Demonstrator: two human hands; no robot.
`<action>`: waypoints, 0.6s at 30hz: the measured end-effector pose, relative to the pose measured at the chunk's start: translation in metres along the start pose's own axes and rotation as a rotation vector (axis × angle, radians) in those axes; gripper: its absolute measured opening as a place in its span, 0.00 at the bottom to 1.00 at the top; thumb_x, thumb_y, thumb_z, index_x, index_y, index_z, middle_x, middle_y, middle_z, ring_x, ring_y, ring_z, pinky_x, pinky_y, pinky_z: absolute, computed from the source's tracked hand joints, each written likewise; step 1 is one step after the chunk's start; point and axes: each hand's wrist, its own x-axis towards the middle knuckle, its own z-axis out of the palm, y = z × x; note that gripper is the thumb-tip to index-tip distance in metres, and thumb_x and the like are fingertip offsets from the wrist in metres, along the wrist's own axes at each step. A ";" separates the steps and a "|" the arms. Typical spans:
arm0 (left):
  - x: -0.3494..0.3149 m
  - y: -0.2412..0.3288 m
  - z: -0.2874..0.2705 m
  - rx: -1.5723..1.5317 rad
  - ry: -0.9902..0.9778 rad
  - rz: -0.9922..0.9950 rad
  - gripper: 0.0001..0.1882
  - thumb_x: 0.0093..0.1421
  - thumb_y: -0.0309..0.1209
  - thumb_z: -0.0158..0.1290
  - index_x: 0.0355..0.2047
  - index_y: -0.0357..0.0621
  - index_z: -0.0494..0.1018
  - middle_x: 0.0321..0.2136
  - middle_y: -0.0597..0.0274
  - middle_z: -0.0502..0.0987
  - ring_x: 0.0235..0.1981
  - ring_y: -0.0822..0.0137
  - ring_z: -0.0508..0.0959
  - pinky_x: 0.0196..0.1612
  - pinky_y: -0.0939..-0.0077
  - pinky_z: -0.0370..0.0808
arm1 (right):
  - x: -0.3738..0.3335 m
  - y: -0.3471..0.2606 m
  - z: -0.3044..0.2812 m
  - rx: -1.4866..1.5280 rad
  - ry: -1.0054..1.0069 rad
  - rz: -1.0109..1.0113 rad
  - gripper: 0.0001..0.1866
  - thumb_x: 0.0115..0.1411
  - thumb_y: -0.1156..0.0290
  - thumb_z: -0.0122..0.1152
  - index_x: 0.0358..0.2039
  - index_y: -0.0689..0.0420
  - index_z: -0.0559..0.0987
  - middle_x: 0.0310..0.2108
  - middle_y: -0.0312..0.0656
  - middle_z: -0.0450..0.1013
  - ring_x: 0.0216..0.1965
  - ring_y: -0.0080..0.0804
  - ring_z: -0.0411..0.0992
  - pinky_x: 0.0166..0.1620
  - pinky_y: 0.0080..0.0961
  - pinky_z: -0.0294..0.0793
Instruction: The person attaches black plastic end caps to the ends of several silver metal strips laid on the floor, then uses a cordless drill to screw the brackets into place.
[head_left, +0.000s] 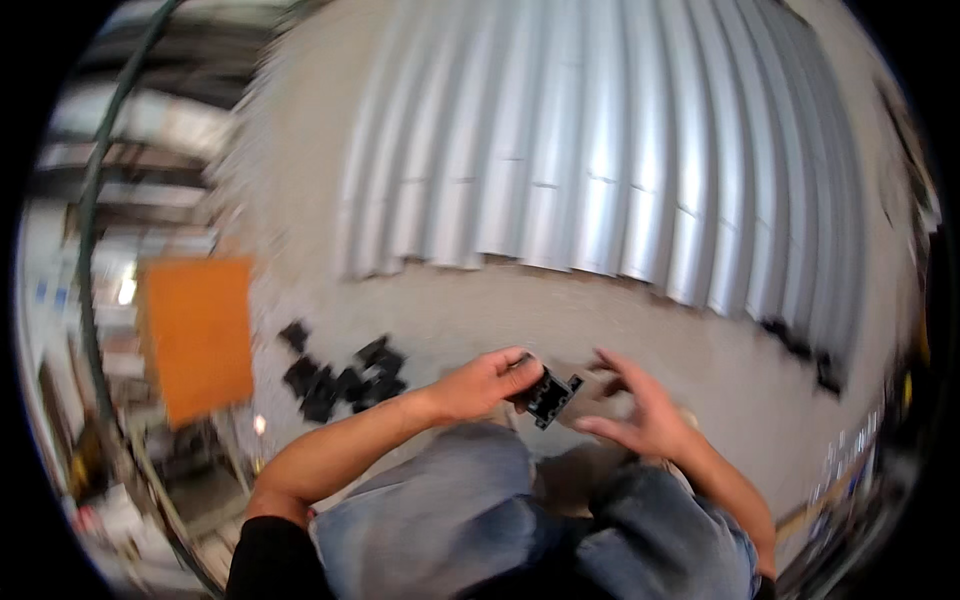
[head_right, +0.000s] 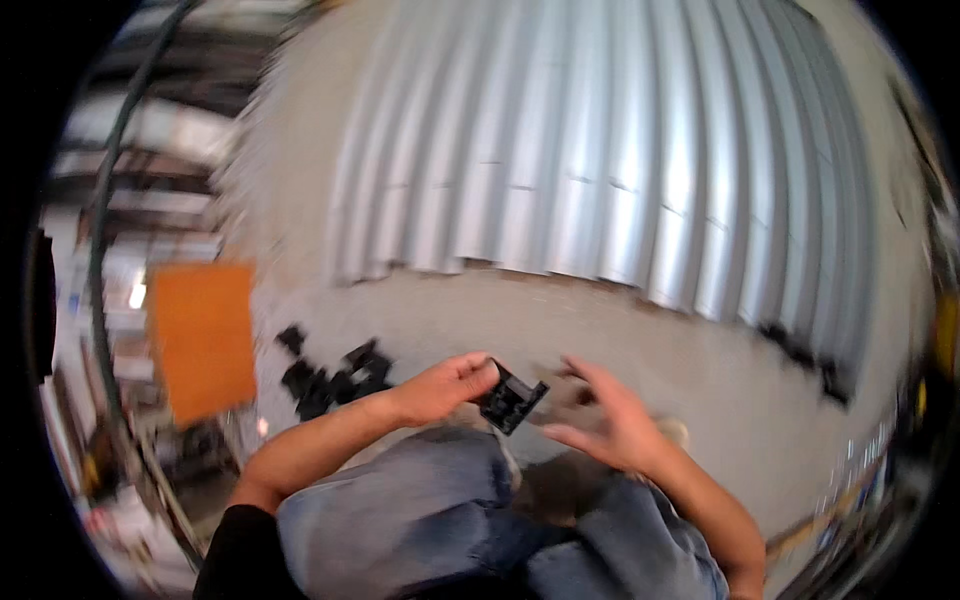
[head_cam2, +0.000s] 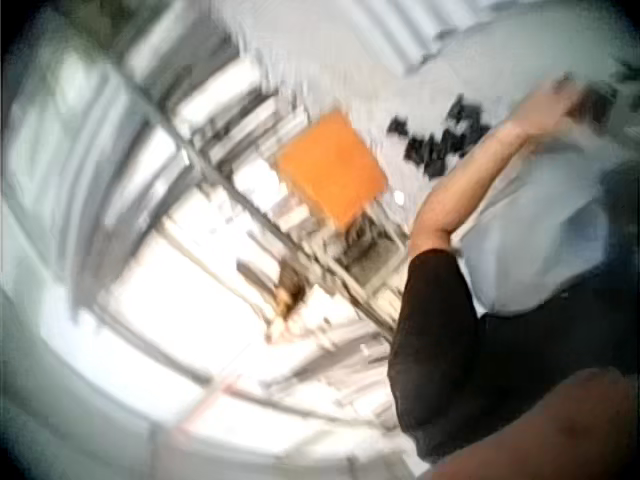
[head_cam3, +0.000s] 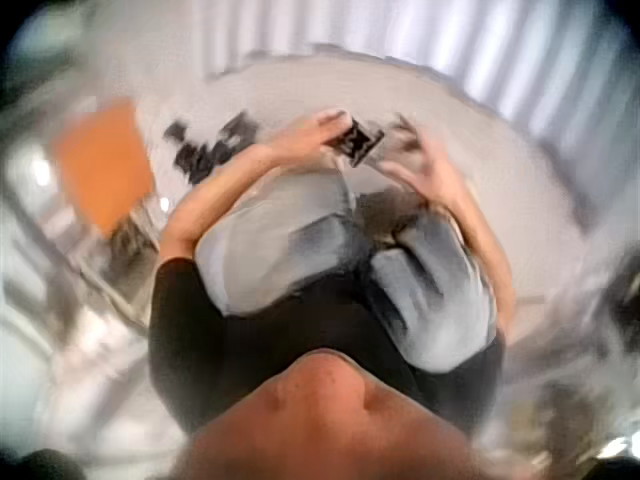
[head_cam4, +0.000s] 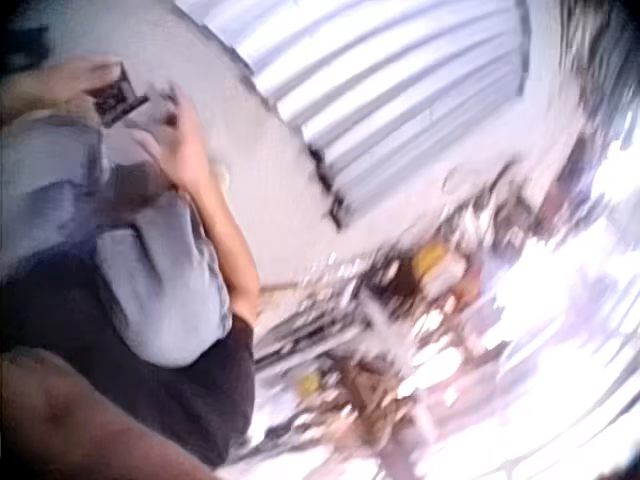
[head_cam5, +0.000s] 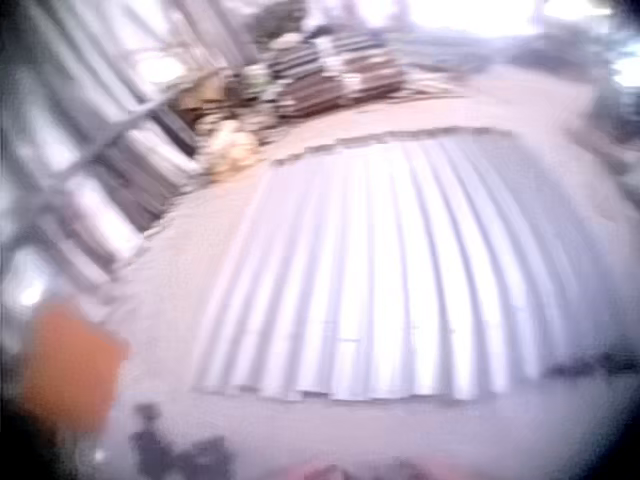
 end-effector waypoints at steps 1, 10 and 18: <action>0.019 0.007 0.014 -0.092 -0.110 -0.096 0.25 0.79 0.53 0.52 0.58 0.44 0.74 0.44 0.66 0.81 0.43 0.71 0.79 0.51 0.71 0.78 | 0.002 -0.001 0.005 0.040 0.019 -0.038 0.46 0.58 0.60 0.84 0.72 0.57 0.69 0.61 0.50 0.75 0.52 0.46 0.79 0.57 0.39 0.81; 0.118 0.054 0.132 0.172 -0.060 -0.304 0.16 0.80 0.34 0.49 0.63 0.42 0.68 0.44 0.60 0.82 0.39 0.71 0.82 0.46 0.72 0.83 | -0.080 0.063 -0.021 0.591 0.416 0.045 0.46 0.60 0.69 0.82 0.75 0.56 0.66 0.65 0.47 0.71 0.61 0.35 0.74 0.59 0.33 0.79; 0.178 0.000 0.182 -0.304 -0.276 -0.438 0.12 0.79 0.31 0.45 0.56 0.48 0.76 0.45 0.62 0.81 0.45 0.67 0.80 0.49 0.63 0.80 | -0.108 0.082 -0.029 1.123 0.732 -0.047 0.57 0.58 0.84 0.79 0.81 0.57 0.54 0.70 0.48 0.63 0.64 0.32 0.71 0.60 0.31 0.79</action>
